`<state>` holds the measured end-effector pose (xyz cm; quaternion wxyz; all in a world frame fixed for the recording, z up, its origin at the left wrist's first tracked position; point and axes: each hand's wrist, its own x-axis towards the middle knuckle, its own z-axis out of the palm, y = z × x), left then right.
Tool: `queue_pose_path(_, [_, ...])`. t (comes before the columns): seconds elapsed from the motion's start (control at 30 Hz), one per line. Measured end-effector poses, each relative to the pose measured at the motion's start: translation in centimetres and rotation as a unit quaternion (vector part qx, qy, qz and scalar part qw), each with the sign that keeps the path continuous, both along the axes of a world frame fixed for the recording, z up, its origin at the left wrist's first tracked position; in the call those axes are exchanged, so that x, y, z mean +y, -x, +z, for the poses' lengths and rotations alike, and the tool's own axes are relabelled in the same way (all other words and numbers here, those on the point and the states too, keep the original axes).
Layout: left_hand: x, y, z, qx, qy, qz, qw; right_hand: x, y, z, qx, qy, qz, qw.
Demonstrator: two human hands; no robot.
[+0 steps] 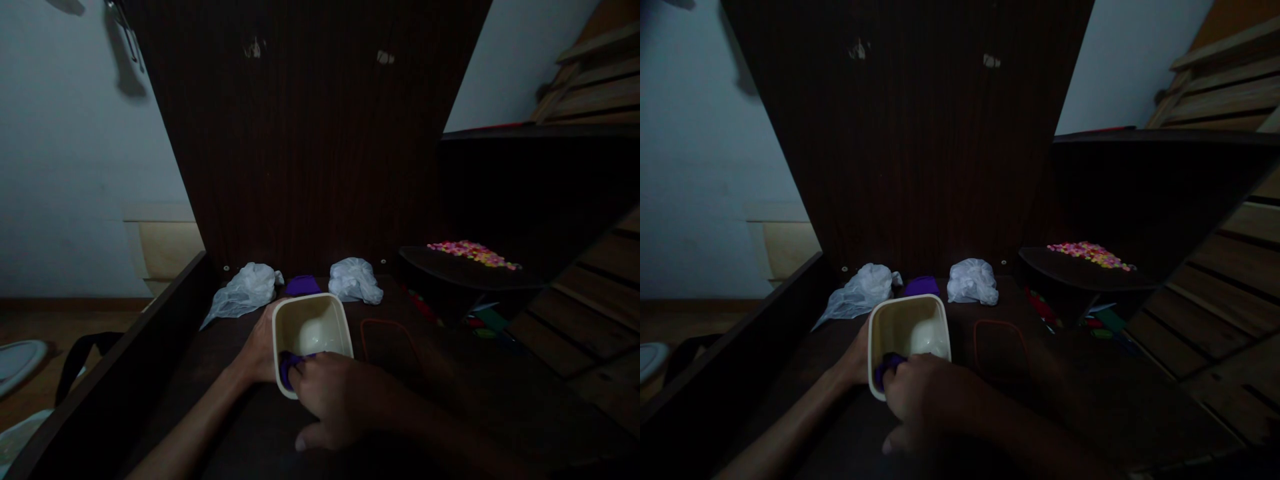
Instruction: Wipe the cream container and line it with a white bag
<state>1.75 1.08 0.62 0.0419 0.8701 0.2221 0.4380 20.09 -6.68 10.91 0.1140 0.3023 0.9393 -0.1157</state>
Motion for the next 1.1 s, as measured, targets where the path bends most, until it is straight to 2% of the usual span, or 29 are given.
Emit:
queue_pose_path(0.1, [0.0, 0.0, -0.3, 0.002, -0.001, 0.012, 1.000, -1.6, -1.7, 0.0, 0.065, -0.068, 0.003, 0.996])
queue_pose_path(0.17, [-0.2, -0.2, -0.3, -0.005, -0.001, 0.011, 1.000, -2.0, -2.5, 0.5, 0.074, -0.080, 0.011, 0.994])
queue_pose_path(0.27, [-0.7, -0.8, 0.0, -0.023, 0.008, -0.011, 1.000, -1.9, -3.5, 2.0, 0.091, -0.038, -0.016, 0.995])
queue_pose_path(0.33, [-1.0, -1.2, 0.2, -0.036, 0.040, -0.022, 0.998, -1.4, -4.2, 3.4, 0.147, 0.001, -0.058, 0.987])
queue_pose_path(0.43, [-1.4, -1.7, 0.1, -0.056, 0.109, -0.017, 0.992, 0.3, -5.6, 4.9, 0.279, 0.045, -0.145, 0.948])
queue_pose_path(0.5, [-1.5, -2.0, -0.3, -0.078, 0.154, -0.017, 0.985, 1.9, -6.5, 5.3, 0.368, 0.077, -0.196, 0.906])
queue_pose_path(0.57, [-1.7, -2.1, -0.7, -0.100, 0.199, -0.025, 0.975, 4.0, -7.3, 5.1, 0.453, 0.127, -0.235, 0.851])
queue_pose_path(0.63, [-1.9, -2.1, -1.0, -0.122, 0.246, -0.035, 0.961, 6.5, -7.6, 4.5, 0.520, 0.174, -0.277, 0.789])
queue_pose_path(0.73, [-2.2, -2.2, -1.2, -0.149, 0.313, -0.061, 0.936, 10.3, -7.2, 3.0, 0.604, 0.234, -0.361, 0.671])
queue_pose_path(0.87, [-2.6, -2.3, -1.1, -0.158, 0.336, -0.090, 0.924, 14.5, -5.0, -0.3, 0.599, 0.245, -0.398, 0.650])
queue_pose_path(0.97, [-2.9, -2.4, -0.9, -0.144, 0.328, -0.069, 0.931, 17.0, -3.0, -2.8, 0.586, 0.247, -0.424, 0.645])
queue_pose_path(1.1, [-3.2, -2.4, -1.0, -0.130, 0.323, -0.054, 0.936, 19.8, -1.2, -5.0, 0.586, 0.218, -0.435, 0.648])
